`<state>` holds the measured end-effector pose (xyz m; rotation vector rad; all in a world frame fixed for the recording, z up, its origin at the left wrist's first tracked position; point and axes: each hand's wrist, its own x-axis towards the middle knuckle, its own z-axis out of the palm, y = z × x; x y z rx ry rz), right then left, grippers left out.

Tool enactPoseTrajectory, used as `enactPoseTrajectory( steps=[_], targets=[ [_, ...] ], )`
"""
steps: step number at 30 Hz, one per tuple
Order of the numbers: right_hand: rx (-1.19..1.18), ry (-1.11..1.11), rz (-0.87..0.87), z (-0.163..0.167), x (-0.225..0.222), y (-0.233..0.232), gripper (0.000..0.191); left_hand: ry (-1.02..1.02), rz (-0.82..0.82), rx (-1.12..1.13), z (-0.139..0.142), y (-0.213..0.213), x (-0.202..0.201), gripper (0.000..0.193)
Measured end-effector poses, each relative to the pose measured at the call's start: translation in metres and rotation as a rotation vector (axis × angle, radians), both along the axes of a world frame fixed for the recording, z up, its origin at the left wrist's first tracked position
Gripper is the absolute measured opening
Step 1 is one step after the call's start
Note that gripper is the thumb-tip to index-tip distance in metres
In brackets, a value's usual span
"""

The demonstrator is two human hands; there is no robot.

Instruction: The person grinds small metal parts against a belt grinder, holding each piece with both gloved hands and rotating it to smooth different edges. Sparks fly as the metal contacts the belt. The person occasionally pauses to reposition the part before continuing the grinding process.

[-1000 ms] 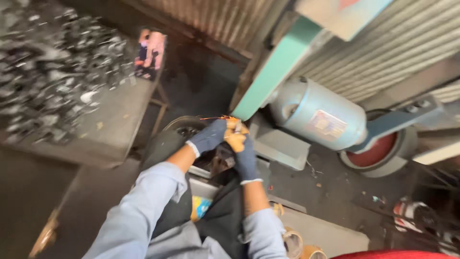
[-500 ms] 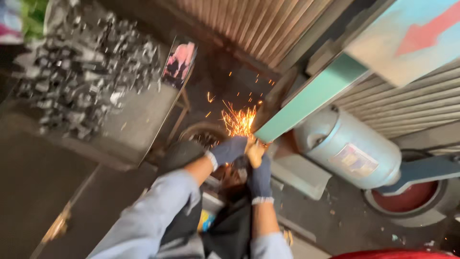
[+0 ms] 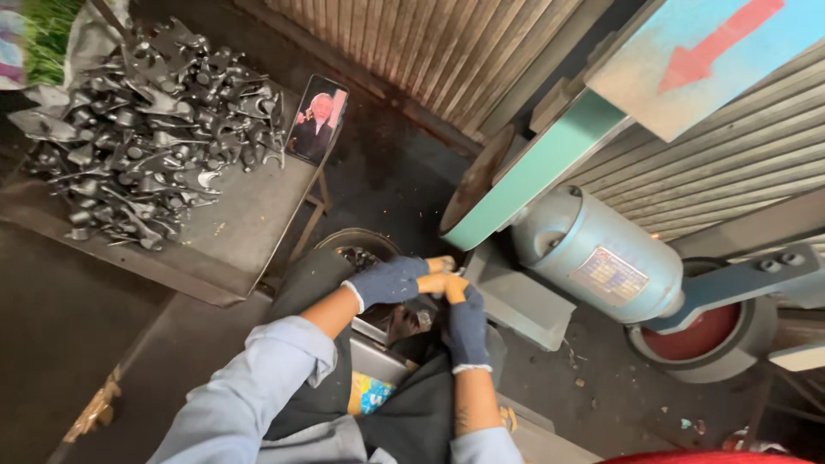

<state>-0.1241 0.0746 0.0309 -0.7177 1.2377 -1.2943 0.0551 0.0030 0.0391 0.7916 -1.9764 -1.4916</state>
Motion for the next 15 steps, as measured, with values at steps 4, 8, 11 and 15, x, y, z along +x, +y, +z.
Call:
enactPoseTrajectory(
  steps=[4, 8, 11, 15],
  targets=[
    [0.036, 0.407, 0.061, -0.016, 0.009, -0.027, 0.036, 0.033, 0.519, -0.008, -0.021, -0.004, -0.012, 0.032],
    [0.145, 0.202, -0.106, -0.007, 0.004, -0.033, 0.029, -0.378, 0.399, 0.146, -0.016, -0.004, -0.039, 0.036],
    [0.284, 0.099, -0.147, 0.006, -0.006, -0.022, 0.029, -0.368, 0.412, 0.086, -0.001, 0.000, -0.050, 0.034],
    [0.094, -0.103, -0.272, 0.013, -0.009, -0.006, 0.031, -0.182, 0.277, 0.005, 0.010, 0.003, -0.040, 0.034]
  ],
)
